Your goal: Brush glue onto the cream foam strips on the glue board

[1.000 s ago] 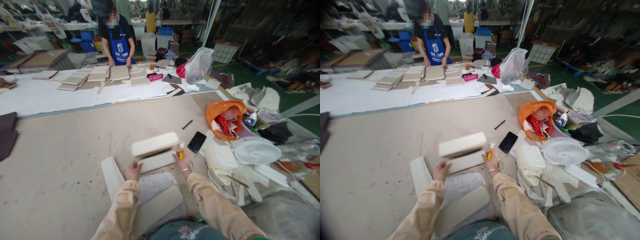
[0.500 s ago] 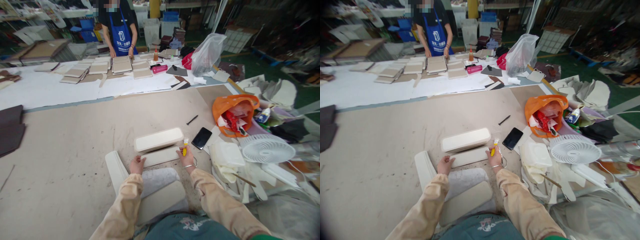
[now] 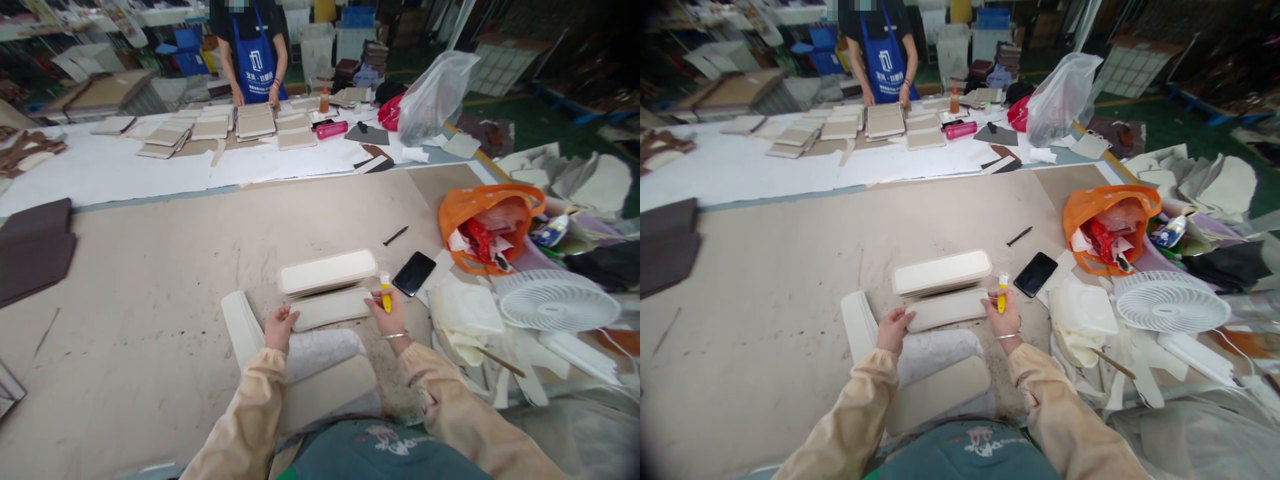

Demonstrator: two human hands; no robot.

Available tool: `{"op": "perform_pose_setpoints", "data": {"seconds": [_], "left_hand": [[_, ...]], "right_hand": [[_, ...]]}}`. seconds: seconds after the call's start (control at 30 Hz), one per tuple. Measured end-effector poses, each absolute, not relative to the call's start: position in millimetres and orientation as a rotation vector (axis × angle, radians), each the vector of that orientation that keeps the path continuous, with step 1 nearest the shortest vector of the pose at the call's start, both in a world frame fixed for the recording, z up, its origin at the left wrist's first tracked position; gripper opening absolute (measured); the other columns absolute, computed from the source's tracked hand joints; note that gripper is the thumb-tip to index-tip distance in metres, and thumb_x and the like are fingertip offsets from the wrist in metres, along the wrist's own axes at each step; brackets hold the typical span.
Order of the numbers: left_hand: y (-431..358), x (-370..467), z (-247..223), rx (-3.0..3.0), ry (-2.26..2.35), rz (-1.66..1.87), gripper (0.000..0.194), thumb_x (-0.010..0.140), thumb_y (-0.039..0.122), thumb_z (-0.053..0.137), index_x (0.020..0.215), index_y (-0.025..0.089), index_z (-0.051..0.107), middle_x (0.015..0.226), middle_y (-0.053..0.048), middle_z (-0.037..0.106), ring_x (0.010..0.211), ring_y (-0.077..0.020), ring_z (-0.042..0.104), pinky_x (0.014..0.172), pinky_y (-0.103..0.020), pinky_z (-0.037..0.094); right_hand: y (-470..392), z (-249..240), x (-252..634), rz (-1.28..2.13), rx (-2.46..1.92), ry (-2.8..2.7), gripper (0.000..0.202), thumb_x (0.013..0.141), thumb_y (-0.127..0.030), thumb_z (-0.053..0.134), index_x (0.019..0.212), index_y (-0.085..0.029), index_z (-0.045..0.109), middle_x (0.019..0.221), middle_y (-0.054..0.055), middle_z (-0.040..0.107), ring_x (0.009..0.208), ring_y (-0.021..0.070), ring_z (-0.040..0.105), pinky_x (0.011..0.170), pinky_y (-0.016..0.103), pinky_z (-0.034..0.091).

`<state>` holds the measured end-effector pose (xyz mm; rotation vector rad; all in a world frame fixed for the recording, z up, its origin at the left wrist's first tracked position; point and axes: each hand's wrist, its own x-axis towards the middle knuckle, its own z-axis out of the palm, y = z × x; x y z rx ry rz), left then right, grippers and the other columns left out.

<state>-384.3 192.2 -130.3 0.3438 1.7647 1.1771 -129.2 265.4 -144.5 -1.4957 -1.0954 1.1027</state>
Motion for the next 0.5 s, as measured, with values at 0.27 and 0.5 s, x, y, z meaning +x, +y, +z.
{"op": "perform_pose_setpoints", "data": {"seconds": [0.27,0.5], "left_hand": [[165,-378,-50,0.038,1.219,1.483,0.029,0.061,0.03,0.072,0.085,0.015,0.063,0.087,-0.006,0.068,0.09,-0.0212,0.062,0.077,-0.031,0.051],[126,-330,-38,-0.23,1.013,1.625,0.034,0.073,0.035,0.061,0.105,0.024,0.058,0.105,-0.006,0.066,0.112,-0.0269,0.052,0.087,-0.045,0.048]], "right_hand": [[235,-77,-123,1.121,-1.278,-0.981,0.044,0.061,-0.028,0.074,0.089,-0.025,0.041,0.087,-0.001,0.059,0.068,0.0121,0.058,0.067,0.029,0.051],[209,-55,-132,1.228,-1.184,-1.048,0.04,0.064,-0.027,0.073,0.089,-0.025,0.042,0.089,0.001,0.059,0.074,0.0143,0.059,0.071,0.032,0.051]]}}
